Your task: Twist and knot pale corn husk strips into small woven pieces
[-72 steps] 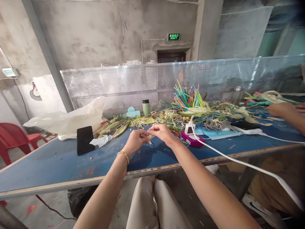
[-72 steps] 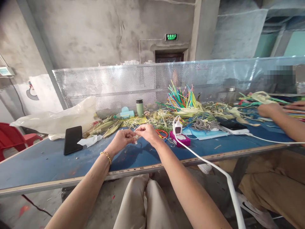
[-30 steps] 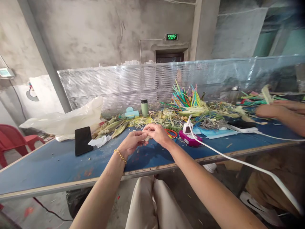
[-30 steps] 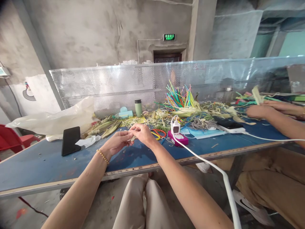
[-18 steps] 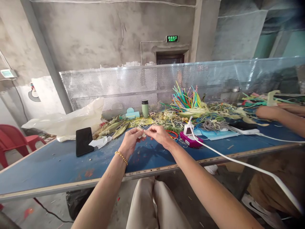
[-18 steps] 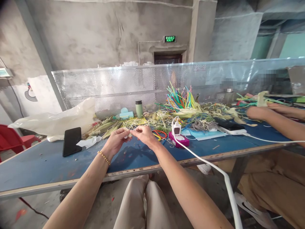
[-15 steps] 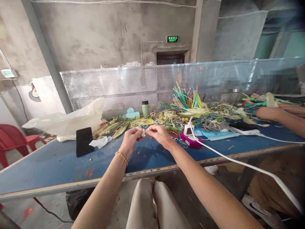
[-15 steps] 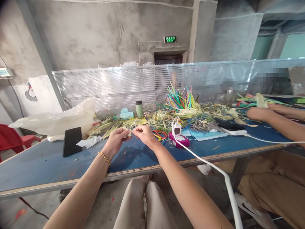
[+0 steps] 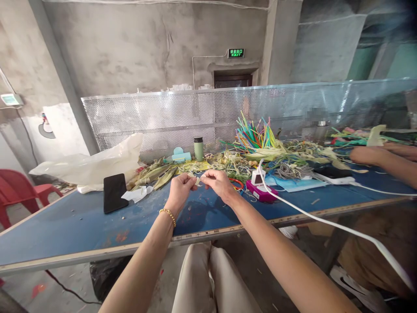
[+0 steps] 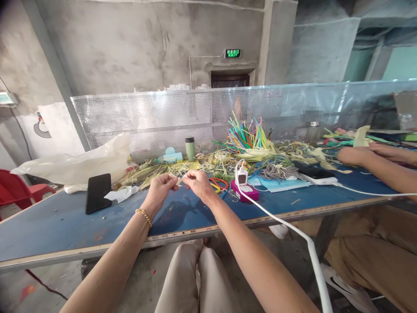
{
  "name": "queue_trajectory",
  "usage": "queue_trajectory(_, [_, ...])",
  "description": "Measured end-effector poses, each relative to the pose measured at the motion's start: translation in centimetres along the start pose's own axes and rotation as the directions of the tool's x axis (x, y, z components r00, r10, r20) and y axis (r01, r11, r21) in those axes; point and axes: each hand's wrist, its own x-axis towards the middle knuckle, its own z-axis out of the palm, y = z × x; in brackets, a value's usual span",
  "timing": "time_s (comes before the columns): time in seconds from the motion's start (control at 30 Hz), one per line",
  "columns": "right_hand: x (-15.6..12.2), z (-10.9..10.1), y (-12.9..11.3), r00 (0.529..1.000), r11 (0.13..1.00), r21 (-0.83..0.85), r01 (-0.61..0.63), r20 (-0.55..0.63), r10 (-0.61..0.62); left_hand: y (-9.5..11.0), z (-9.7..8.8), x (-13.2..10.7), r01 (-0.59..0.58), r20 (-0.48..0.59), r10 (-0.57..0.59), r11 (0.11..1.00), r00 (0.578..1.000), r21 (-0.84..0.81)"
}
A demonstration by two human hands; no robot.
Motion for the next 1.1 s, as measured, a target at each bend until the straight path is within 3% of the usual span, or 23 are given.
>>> queue_trajectory(0.13, [0.1,-0.1,0.2,1.000,1.000,-0.005,-0.005,-0.012,0.005,0.2,0.0,-0.2,-0.013,0.002,0.013,0.999,1.000,0.042])
queue_trajectory(0.23, [0.1,0.1,0.4,0.999,0.999,0.036,-0.016,0.042,0.014,0.2,0.0,-0.2,-0.004,-0.013,0.004,0.999,1.000,0.038])
queue_trajectory(0.4, [0.0,0.6,0.9,0.974,0.982,0.040,-0.183,0.143,0.176,-0.1,0.0,0.0,-0.052,-0.060,0.054,0.998,0.997,0.039])
queue_trajectory(0.47, [-0.1,0.7,0.9,0.964,0.981,0.048,-0.187,0.200,0.174,-0.3,0.0,0.1,-0.080,-0.069,0.085,0.994,0.994,0.073])
queue_trajectory(0.67, [-0.2,0.5,1.0,0.966,0.989,0.115,-0.093,0.251,0.061,-0.5,0.0,0.2,-0.061,-0.071,0.070,0.991,0.995,0.119])
queue_trajectory(0.9, [-0.2,1.0,1.0,0.977,0.967,-0.152,0.205,0.098,-0.191,-0.5,0.0,0.2,-0.011,-0.077,0.006,0.997,0.997,-0.070])
queue_trajectory(0.97, [-0.2,1.2,1.1,0.982,0.984,-0.085,0.158,0.121,-0.148,-0.4,0.0,0.2,0.001,-0.079,-0.009,0.996,0.997,-0.094])
queue_trajectory(1.1, [-0.2,1.4,1.1,0.987,0.981,0.175,-0.088,0.150,0.062,-0.4,0.2,0.2,0.016,-0.120,-0.027,0.996,0.992,-0.090])
